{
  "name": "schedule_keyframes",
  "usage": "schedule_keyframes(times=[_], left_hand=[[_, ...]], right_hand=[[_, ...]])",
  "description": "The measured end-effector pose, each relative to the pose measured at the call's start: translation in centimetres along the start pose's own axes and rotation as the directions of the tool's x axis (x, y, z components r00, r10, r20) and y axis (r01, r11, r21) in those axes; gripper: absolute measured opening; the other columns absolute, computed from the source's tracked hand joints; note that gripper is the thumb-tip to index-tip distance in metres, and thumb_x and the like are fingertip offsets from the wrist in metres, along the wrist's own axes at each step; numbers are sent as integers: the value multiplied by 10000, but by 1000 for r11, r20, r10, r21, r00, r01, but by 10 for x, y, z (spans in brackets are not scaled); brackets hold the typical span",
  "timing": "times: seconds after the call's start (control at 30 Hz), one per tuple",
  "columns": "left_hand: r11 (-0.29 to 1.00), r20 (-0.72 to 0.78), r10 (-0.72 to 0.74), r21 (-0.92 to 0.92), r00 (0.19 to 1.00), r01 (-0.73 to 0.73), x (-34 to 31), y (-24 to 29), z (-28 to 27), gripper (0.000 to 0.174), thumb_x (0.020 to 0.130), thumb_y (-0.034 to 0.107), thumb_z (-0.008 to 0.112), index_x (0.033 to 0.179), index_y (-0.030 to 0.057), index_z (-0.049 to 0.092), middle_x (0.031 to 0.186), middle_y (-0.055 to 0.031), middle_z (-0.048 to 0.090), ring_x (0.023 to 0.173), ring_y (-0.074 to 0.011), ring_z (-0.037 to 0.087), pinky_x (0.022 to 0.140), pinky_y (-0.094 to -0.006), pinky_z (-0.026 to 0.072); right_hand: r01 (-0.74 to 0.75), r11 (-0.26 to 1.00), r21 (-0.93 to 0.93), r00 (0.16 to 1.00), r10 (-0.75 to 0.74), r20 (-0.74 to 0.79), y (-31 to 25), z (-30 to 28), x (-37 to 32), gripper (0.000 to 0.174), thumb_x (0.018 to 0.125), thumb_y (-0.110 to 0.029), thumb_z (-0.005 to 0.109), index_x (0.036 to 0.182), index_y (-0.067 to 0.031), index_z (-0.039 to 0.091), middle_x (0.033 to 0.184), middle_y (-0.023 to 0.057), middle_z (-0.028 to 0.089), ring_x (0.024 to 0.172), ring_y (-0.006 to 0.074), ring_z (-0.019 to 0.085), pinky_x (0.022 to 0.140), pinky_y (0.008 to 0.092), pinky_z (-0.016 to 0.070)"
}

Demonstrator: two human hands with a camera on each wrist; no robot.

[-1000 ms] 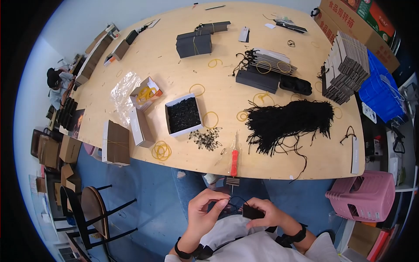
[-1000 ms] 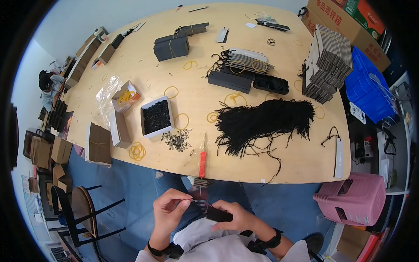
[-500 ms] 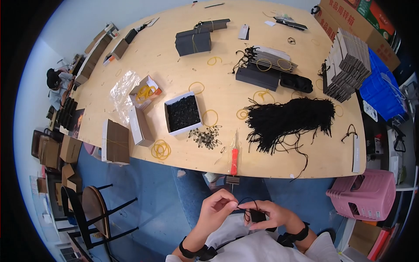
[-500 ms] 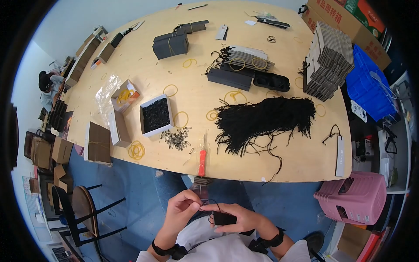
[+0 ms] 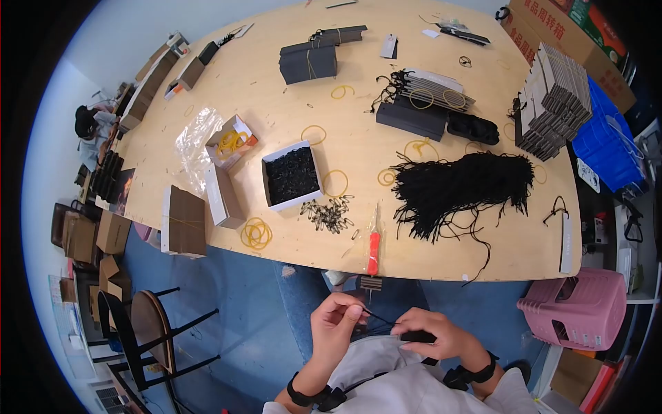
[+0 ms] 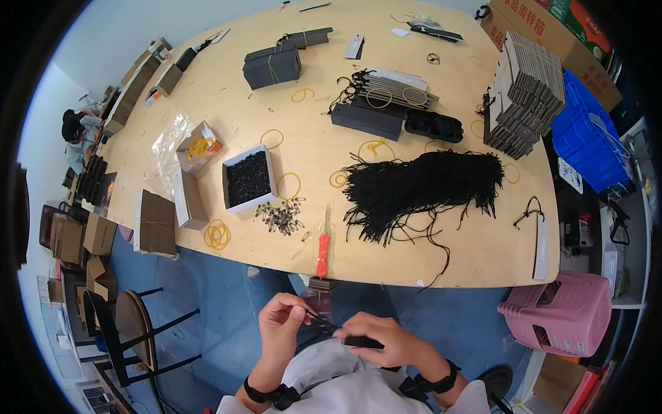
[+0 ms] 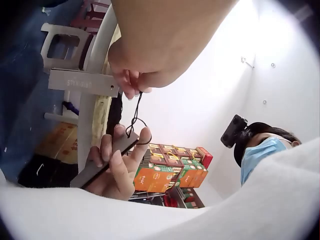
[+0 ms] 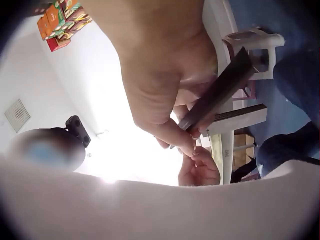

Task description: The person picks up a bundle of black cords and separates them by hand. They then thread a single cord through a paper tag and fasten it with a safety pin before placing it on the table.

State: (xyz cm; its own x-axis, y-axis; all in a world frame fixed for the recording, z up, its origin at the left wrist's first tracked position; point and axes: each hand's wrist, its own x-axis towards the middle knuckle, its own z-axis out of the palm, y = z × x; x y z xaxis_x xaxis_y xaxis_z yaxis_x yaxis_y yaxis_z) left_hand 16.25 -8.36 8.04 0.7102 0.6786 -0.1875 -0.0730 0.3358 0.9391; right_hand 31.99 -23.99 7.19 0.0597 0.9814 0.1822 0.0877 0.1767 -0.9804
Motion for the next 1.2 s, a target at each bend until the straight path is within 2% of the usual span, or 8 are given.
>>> schedule_keyframes(times=[0.1,0.3,0.37,0.5,0.7,1.03,1.1,1.2], left_hand=[[996,-89,83,-38,993,-86,0,0,0,132,939,127,600,906,5,562,845,-72,624,753,-116,611,684,-233,510],[976,-237,186,-64,954,-207,8,11,-4,187,966,183,561,877,30,498,801,-71,559,692,-127,549,628,-237,454],[967,-315,195,-94,929,-235,12,15,-5,194,972,186,550,862,38,491,785,-59,525,687,-123,533,619,-232,450],[966,-315,224,-55,922,-254,14,5,-9,178,965,167,561,872,33,490,803,-58,545,683,-121,553,648,-238,464],[965,-234,136,-191,963,-182,18,1,6,171,966,163,560,876,34,494,804,-52,548,683,-108,547,657,-239,469],[962,-223,184,-159,957,-222,19,2,2,153,964,148,558,883,32,502,814,-71,569,691,-117,548,689,-240,467],[959,-200,168,-195,965,-207,19,0,5,150,962,143,559,883,29,504,820,-74,570,692,-122,557,689,-242,467],[978,-67,-4,-207,998,-10,14,7,23,60,922,40,582,909,2,539,804,-96,617,673,-144,620,614,-263,521]], right_hand=[[-201,929,309,958,252,-134,-3,6,-5,452,783,10,728,1205,-41,573,1070,158,585,947,246,621,862,320,488],[-327,927,-184,936,291,-197,-14,-6,-11,515,794,-164,750,1255,-77,537,1039,119,657,849,263,658,756,312,528],[-338,824,-454,939,261,-223,-19,-12,-18,496,761,-218,777,1211,-106,599,898,86,656,709,223,639,646,299,513],[-382,662,-645,920,206,-333,-38,-30,-32,488,719,-234,801,1169,-130,645,774,62,613,601,204,583,542,295,467],[-479,812,-333,795,240,-558,-50,-43,-58,470,647,-112,840,1055,-45,617,817,73,631,694,174,629,613,277,492],[-456,828,-327,823,252,-509,-51,-49,-52,435,639,-92,824,1002,-46,588,874,88,648,761,203,655,678,292,507],[-404,808,-429,842,146,-519,-57,-56,-53,340,702,-55,789,1001,-15,630,874,103,664,732,182,658,606,246,502],[-428,869,-247,713,156,-684,-55,-67,-74,248,715,0,753,950,7,675,839,106,656,699,176,636,584,252,488]])
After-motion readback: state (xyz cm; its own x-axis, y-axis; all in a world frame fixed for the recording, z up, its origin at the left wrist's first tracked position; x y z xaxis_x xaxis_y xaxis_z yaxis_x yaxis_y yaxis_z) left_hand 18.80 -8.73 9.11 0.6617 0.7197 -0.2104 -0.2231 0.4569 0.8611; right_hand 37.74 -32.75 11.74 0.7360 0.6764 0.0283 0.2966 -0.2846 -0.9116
